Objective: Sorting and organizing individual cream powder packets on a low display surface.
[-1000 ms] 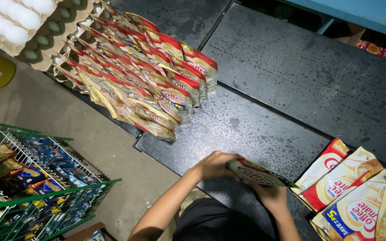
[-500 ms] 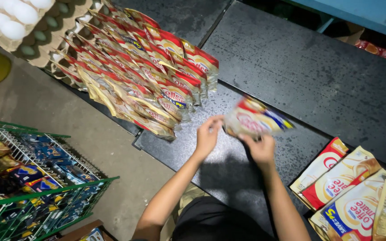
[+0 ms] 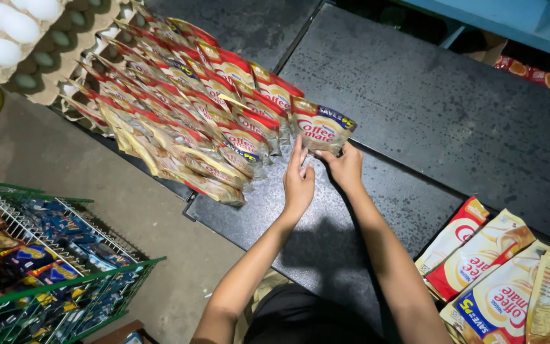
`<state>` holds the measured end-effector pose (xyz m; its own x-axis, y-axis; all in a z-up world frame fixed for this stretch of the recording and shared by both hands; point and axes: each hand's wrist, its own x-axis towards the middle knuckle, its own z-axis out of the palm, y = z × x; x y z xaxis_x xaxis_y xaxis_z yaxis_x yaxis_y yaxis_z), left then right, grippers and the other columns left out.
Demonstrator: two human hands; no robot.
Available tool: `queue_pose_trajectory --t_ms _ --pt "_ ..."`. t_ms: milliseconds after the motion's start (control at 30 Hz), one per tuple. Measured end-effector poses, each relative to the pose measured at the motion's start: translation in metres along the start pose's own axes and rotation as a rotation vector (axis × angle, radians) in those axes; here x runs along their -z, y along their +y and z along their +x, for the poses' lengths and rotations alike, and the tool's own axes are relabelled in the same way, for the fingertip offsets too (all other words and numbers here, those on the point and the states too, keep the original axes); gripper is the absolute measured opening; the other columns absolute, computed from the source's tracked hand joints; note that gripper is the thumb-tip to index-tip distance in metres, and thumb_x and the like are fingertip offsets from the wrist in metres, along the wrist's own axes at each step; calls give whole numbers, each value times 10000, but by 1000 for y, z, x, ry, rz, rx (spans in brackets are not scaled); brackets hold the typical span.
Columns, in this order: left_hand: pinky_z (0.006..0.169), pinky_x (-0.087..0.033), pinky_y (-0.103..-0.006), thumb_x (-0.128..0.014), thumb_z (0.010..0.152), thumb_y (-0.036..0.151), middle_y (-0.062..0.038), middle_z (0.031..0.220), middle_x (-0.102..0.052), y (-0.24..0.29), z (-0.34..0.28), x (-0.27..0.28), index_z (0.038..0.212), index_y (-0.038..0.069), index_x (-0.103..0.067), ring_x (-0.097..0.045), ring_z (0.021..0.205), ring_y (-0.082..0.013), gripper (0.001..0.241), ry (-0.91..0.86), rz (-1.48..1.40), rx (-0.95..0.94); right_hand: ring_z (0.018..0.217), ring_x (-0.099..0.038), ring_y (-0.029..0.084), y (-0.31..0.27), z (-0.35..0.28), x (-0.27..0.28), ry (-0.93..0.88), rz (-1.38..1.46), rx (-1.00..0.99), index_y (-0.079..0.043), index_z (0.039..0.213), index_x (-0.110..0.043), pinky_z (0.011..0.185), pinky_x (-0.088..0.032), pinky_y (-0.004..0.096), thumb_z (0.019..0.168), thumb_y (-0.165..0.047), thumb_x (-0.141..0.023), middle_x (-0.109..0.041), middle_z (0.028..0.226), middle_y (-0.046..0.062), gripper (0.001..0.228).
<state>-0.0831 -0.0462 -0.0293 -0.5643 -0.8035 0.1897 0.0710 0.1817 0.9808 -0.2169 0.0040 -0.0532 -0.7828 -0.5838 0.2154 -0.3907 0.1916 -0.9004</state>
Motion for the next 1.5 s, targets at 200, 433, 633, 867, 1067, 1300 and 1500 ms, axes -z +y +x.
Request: queue_pose_trajectory --t_ms 200,433,633,867,1067,1300,1500 --pt "1054 -549 -409 -506 954 -119 -165 1674 -318 0 2 0 1642 135 -225 -482 1462 -349 786 -12 -48 -21 906 -781 205 1 8 -6 -34 7 31 -13 1068 -756 816 -588 350 769 -144 -874 -794 995 140 347" --pt "1032 -569 -403 -516 940 -124 -140 1687 -302 12 4 1 1639 119 -207 -490 1460 -347 802 -3 -58 -27 915 -783 219 -8 10 -12 -51 26 43 -30 1076 -757 822 -588 364 777 -151 -868 -793 991 139 342" --pt "947 -574 -335 -545 900 -148 -127 1655 -328 -29 1 1 1614 68 -243 -566 1349 -302 805 7 -119 -48 1051 -749 248 -13 7 -9 -53 113 131 -42 1247 -661 904 -582 369 776 -154 -882 -756 1129 157 532" --pt "817 -540 -280 -653 885 -79 -141 1367 -461 -36 -27 -5 1546 75 -327 -593 1099 -187 754 -1 66 23 1332 -567 264 -43 -70 92 103 160 40 -66 1547 -409 1022 -534 407 838 -110 -832 -564 1441 166 827" --pt "783 -529 -289 -662 924 -11 -101 1292 -566 5 -60 -64 1387 65 -508 -634 1008 -167 494 -266 142 24 1185 -634 201 -44 -155 235 317 -35 -29 -75 1465 -516 970 -577 350 894 -75 -786 -590 1430 103 631" --pt "937 -535 -428 -685 925 203 -165 1318 -578 71 -68 -222 1348 118 -567 -629 1176 -340 447 -939 215 -283 1266 -620 218 -52 -198 322 687 -192 -149 -14 1394 -606 1019 -525 323 966 -35 -704 -631 1374 122 440" --pt "974 -484 -473 -796 841 293 -198 1269 -559 30 -70 -333 1330 119 -574 -577 1176 -399 564 -1125 386 -302 1264 -622 209 -31 -205 309 690 -24 -160 -21 1380 -600 1026 -531 322 950 -75 -699 -645 1342 113 445"
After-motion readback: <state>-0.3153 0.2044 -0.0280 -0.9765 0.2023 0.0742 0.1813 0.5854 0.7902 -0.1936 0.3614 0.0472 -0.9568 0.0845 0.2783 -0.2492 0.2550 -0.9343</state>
